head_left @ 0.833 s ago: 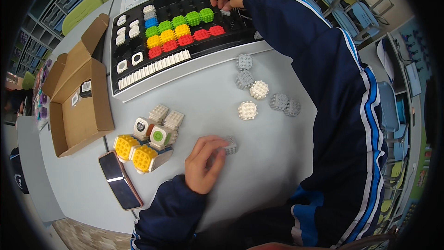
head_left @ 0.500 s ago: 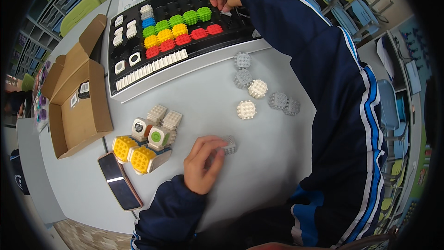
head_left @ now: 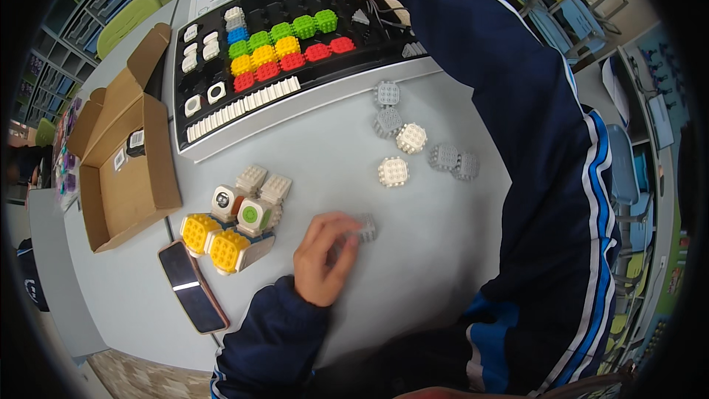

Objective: The person assembles small gray and white interlocking building blocks into a compact structure on a table. They repeatedly pick up pieces, connect them, and occasionally disassemble and reassemble sections. A partially built yellow and white block model is also handled and repositioned.

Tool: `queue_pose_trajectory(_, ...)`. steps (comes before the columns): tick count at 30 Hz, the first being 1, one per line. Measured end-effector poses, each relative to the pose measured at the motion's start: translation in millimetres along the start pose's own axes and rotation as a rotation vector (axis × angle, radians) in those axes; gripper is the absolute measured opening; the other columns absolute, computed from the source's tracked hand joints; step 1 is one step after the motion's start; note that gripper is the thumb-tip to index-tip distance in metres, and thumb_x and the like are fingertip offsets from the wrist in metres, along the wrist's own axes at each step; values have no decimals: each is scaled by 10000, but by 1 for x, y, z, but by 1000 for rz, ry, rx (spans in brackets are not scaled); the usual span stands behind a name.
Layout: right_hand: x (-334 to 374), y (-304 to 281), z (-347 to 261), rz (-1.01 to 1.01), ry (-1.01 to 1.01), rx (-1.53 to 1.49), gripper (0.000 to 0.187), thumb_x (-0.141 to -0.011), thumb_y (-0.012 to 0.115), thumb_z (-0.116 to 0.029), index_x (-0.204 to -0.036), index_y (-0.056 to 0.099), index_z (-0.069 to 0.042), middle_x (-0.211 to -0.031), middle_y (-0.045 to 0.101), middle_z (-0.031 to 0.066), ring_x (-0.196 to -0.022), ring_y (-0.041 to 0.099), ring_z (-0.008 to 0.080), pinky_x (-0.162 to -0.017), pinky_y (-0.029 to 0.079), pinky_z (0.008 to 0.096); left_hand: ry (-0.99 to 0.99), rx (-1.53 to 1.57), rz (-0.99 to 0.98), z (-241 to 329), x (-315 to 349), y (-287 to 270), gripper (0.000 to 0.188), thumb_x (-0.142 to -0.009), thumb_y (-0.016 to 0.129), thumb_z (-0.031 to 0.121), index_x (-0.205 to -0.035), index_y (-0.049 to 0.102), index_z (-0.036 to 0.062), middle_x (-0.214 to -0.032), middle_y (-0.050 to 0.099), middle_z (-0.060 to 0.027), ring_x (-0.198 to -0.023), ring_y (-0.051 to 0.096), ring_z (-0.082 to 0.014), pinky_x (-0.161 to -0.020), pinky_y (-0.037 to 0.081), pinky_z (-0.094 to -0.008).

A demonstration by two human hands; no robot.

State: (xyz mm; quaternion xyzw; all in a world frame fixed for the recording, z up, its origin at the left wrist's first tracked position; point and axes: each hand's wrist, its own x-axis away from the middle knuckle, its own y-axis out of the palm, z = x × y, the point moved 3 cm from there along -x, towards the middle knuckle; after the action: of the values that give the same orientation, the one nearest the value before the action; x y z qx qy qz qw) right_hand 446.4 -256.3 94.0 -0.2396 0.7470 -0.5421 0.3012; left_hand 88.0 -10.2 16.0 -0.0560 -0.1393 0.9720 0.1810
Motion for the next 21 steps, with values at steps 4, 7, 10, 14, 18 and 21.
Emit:
queue_pose_trajectory(4,28,-27,-119,245,-252,-13,177,-813,668,-18,-977,623,-66,-905,674,102,-828,662,230,-714,525,333,-126,82,86,-7,7,-6,325,-867,610,-20,-1176,521,20,-1154,552,-80,-744,554,-78,-593,432,-195)
queue_pose_trajectory(7,83,-12,-204,104,-407,38,171,-868,637,-181,-1004,611,-80,-906,622,82,-771,630,239,-691,510,354,-100,404,221,-12,9,-6,433,-857,590,-54,-1245,415,23,-1186,531,-107,-745,561,-84,-618,442,-197)
queue_pose_trajectory(10,137,15,-274,-141,-378,132,294,-839,639,-289,-1037,588,-78,-918,577,93,-773,619,243,-665,505,372,-99,473,253,-11,11,-5,421,-880,539,-70,-1248,354,19,-1242,481,-137,-764,546,-84,-656,446,-202)
queue_pose_trajectory(14,163,57,-292,-332,-295,-12,323,-805,665,-250,-1068,568,-88,-935,568,129,-784,643,279,-648,522,397,100,375,309,-7,19,-4,409,-878,508,-96,-1240,352,14,-1253,465,-154,-770,541,-90,-678,453,-211)
queue_pose_trajectory(18,168,82,-280,-357,-351,0,318,-806,682,-220,-1068,563,-84,-956,574,135,-828,657,308,-677,529,425,130,380,309,-7,19,-6,417,-873,510,-88,-1241,347,22,-1242,461,-149,-763,537,-101,-673,459,-225)
queue_pose_trajectory(21,150,52,-265,-279,-213,-156,304,-822,670,-183,-1091,576,-75,-981,614,140,-865,654,317,-711,534,412,110,401,326,-9,18,-7,421,-869,511,-78,-1242,344,24,-1230,463,-140,-745,532,-104,-672,461,-230)
